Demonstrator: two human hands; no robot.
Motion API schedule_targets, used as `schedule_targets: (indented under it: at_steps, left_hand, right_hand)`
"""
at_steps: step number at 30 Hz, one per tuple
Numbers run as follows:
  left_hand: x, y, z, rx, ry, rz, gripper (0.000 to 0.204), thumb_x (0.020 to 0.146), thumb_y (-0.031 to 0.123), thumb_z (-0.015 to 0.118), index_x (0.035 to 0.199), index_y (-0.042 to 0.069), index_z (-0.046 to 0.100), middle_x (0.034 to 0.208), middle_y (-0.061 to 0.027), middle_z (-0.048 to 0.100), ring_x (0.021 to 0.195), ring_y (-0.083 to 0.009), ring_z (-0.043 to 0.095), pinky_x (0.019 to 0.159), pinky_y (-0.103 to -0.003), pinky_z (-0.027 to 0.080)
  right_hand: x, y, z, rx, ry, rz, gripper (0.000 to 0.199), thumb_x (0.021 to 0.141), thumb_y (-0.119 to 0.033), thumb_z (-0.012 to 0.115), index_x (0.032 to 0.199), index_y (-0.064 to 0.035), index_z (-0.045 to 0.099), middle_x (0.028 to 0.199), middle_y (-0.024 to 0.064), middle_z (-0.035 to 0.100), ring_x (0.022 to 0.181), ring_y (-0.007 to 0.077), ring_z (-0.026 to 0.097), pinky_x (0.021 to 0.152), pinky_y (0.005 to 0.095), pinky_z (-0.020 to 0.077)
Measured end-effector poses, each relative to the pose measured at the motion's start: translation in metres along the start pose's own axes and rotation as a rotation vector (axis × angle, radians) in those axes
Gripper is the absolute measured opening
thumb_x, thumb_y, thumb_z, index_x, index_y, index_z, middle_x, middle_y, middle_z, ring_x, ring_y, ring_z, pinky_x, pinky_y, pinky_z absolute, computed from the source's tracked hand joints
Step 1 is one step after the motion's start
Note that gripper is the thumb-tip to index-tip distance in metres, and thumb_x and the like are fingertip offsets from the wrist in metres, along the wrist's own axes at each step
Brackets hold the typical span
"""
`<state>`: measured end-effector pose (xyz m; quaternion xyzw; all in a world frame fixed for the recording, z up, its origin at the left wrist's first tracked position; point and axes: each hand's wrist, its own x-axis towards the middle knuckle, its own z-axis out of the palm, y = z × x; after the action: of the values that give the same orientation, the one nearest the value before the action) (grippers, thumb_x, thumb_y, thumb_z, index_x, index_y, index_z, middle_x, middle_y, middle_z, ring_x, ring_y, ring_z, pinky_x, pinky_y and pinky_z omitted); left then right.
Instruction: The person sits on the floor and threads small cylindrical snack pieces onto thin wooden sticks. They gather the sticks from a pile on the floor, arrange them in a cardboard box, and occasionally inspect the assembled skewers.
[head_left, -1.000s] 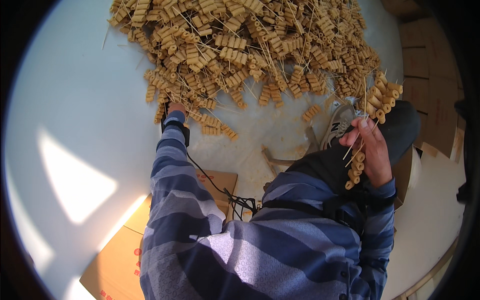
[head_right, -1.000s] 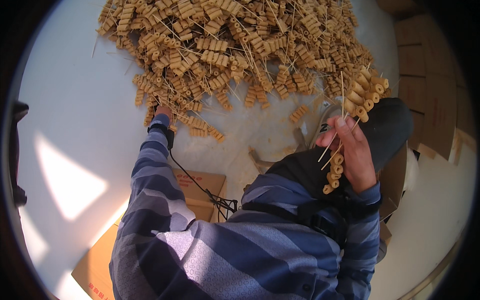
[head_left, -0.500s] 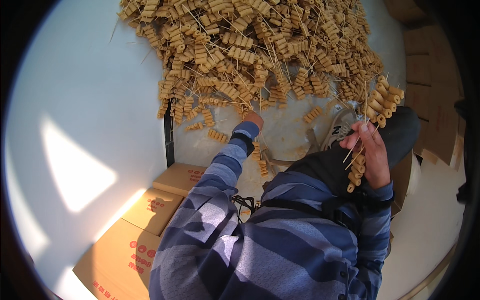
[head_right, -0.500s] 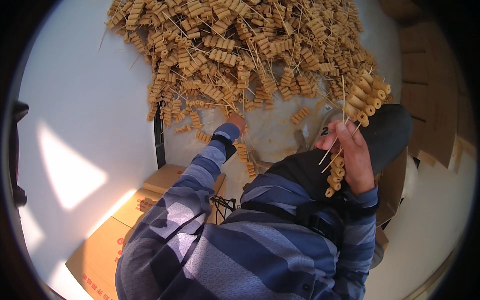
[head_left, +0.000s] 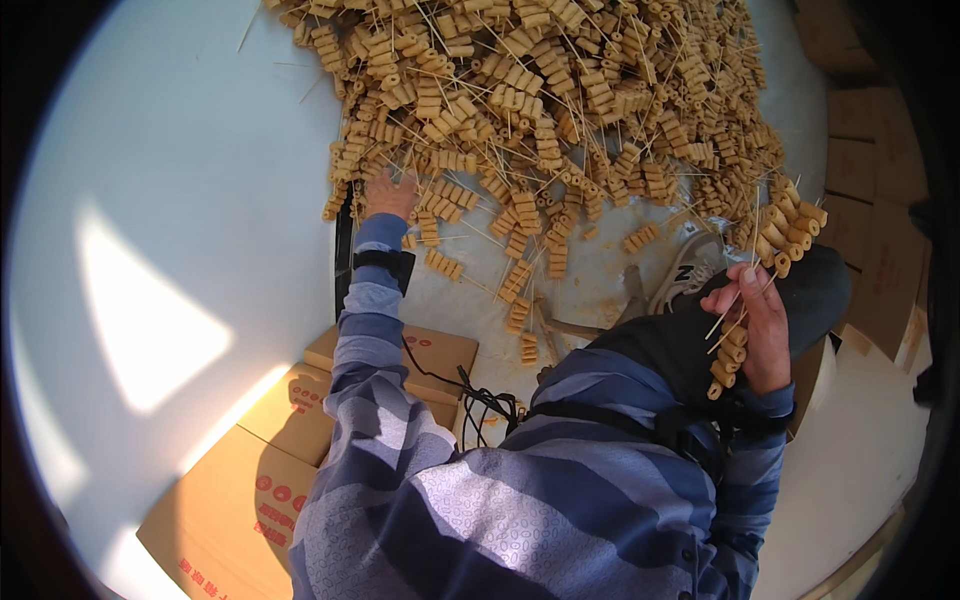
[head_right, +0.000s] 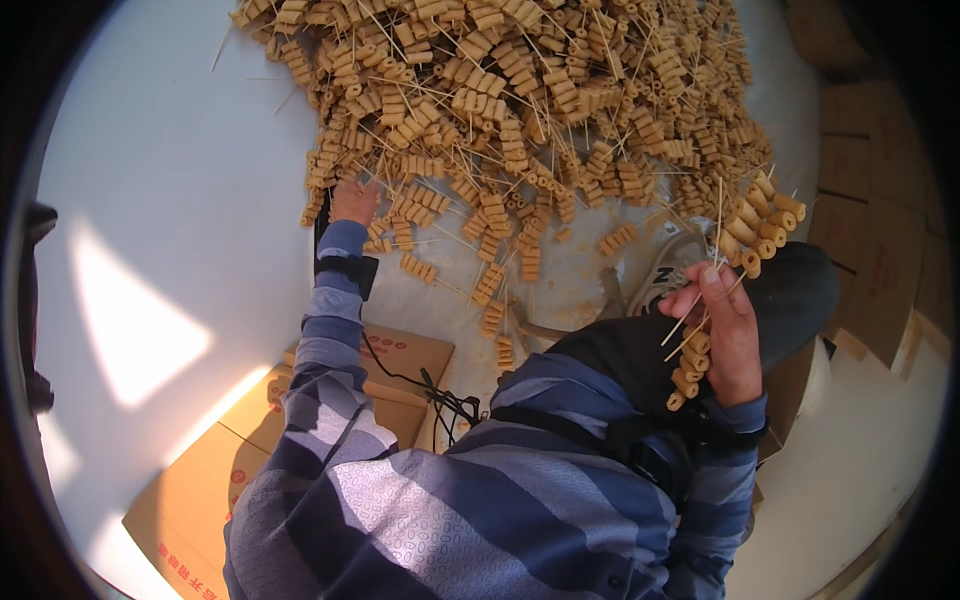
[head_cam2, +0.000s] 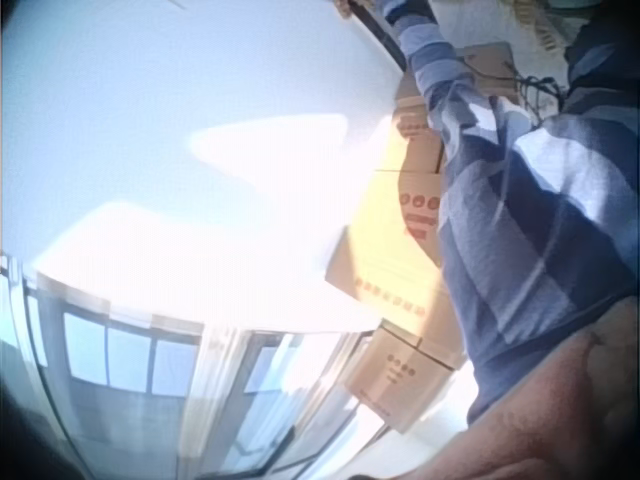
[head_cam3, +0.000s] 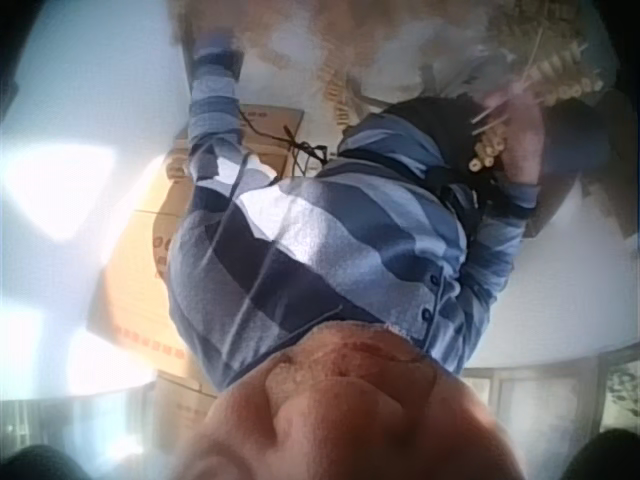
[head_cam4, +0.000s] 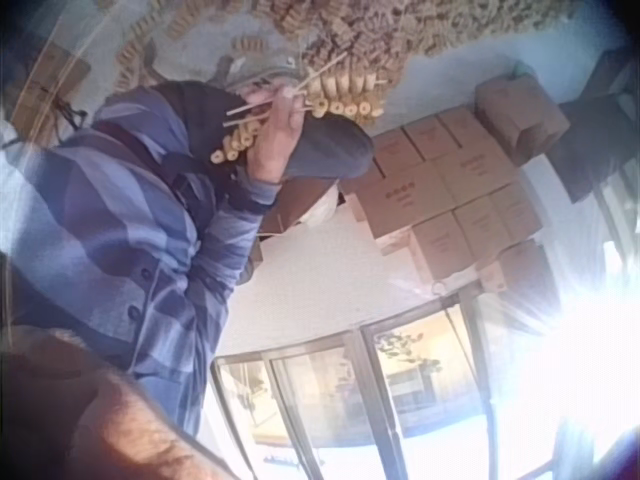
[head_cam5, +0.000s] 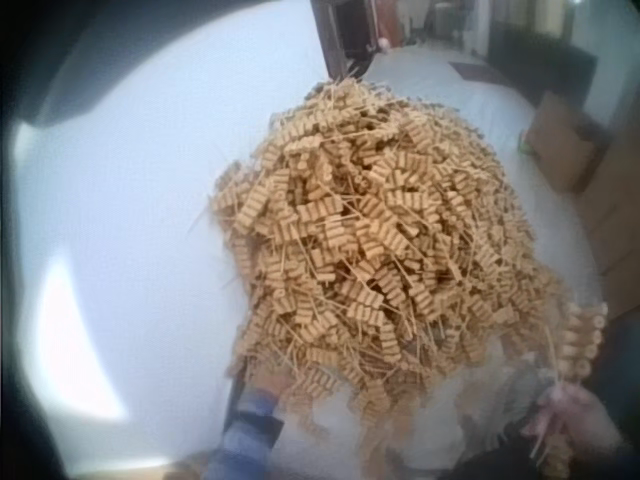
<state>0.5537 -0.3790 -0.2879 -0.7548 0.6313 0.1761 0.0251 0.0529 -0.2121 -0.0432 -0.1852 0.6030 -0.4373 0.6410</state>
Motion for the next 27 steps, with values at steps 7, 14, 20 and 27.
schedule_targets:
  at_steps: [7,14,20,27]
  left_hand:
    - [0.104,-0.115,-0.052,-0.119,0.005,-0.306,0.104,0.082,0.065,0.066,0.151,-0.006,0.034,0.156,-0.0283,0.034,0.142,-0.0427,0.039,0.116,-0.046,0.035]
    - [0.124,-0.128,0.01,-0.195,-0.235,-0.459,0.101,0.087,0.069,0.055,0.155,-0.001,0.03,0.155,-0.0258,0.039,0.141,-0.0405,0.04,0.115,-0.045,0.037]
    - [0.04,-0.055,0.081,-0.303,-0.449,-0.295,0.083,0.095,0.06,0.05,0.157,0.007,0.032,0.149,-0.0197,0.049,0.135,-0.0371,0.049,0.11,-0.044,0.041]
    - [0.012,-0.053,0.059,-0.475,-0.439,-0.338,0.065,0.094,0.038,0.063,0.148,0.006,0.047,0.152,-0.0217,0.045,0.136,-0.0409,0.047,0.113,-0.046,0.038]
  right_hand:
    - [0.002,-0.003,0.012,-0.104,0.059,0.048,0.026,0.109,-0.029,0.047,0.108,-0.0046,0.056,0.075,0.0049,0.062,0.078,0.0178,0.065,0.082,0.031,0.0536]
    - [0.004,-0.006,0.013,-0.106,0.102,0.075,0.026,0.109,-0.029,0.046,0.109,-0.0045,0.055,0.075,0.0052,0.062,0.079,0.0188,0.066,0.083,0.0318,0.0532]
    - [0.009,-0.006,0.009,-0.112,0.068,0.079,0.026,0.108,-0.029,0.047,0.108,-0.005,0.055,0.074,0.0052,0.062,0.079,0.0193,0.066,0.082,0.0319,0.0531]
    - [0.005,-0.006,0.003,-0.079,0.06,0.079,0.025,0.108,-0.03,0.048,0.107,-0.006,0.055,0.074,0.0056,0.062,0.079,0.02,0.066,0.083,0.033,0.0531]
